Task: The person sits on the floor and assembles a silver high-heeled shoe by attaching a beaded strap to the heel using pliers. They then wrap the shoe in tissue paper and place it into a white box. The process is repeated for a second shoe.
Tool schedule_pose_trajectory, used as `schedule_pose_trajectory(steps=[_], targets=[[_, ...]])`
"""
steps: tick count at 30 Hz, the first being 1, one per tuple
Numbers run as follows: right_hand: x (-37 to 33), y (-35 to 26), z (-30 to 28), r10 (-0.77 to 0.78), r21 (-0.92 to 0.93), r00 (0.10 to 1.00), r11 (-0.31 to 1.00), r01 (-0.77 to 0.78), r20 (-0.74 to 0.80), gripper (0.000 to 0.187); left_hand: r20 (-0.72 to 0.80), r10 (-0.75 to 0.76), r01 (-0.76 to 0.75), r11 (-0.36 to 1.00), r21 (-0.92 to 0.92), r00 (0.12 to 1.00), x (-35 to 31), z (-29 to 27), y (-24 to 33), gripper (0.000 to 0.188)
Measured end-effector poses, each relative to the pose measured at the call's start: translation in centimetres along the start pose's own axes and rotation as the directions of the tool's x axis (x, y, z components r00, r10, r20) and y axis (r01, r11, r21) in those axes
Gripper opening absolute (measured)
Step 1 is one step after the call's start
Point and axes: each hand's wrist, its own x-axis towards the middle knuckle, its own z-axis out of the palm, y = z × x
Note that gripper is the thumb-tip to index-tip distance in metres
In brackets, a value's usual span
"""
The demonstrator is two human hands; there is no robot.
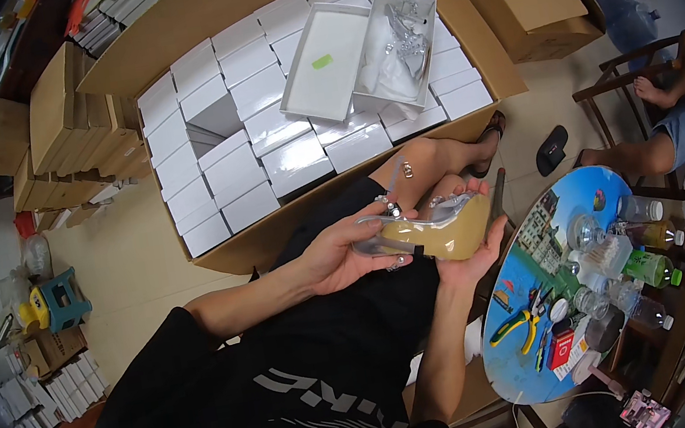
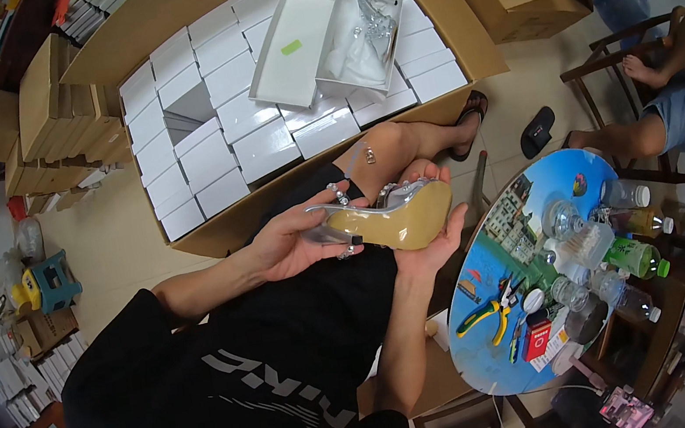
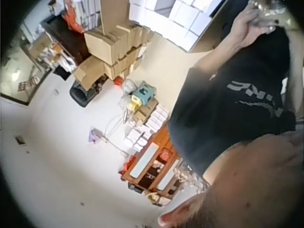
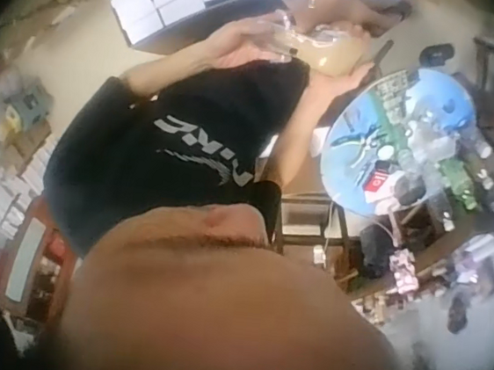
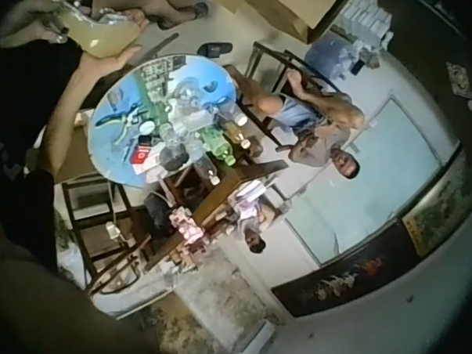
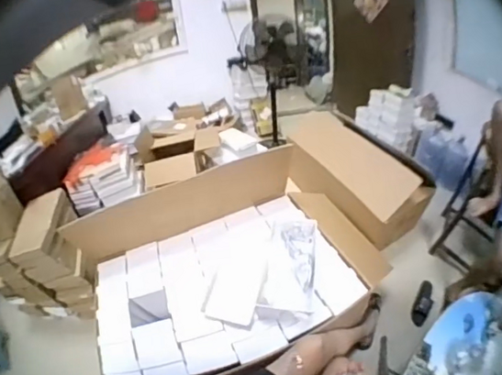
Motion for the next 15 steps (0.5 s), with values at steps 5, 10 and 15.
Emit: schedule_pose_trajectory(steps=[5, 10, 15], targets=[[-0.28, -0.18, -0.50, 0.000, -0.019, 0.999, 1.000, -0.001, -0.048, 0.064, -0.056, -0.017, 0.015, 0.999, -0.030, 0.998, 0.26, 0.23, 0.00, 0.052], [-0.37, -0.34, -0.56, 0.003, -0.035, 0.997, 0.999, -0.006, -0.079, 0.063, -0.071, -0.008, 0.000, 0.995, -0.104, 0.997, 0.53, -0.63, -0.24, 0.042], [-0.58, -0.24, -0.54, 0.006, -0.025, 0.992, 1.000, -0.009, -0.126, 0.063, -0.063, -0.014, 0.007, 0.994, -0.112, 0.998, 0.42, -0.20, 0.13, 0.032]])
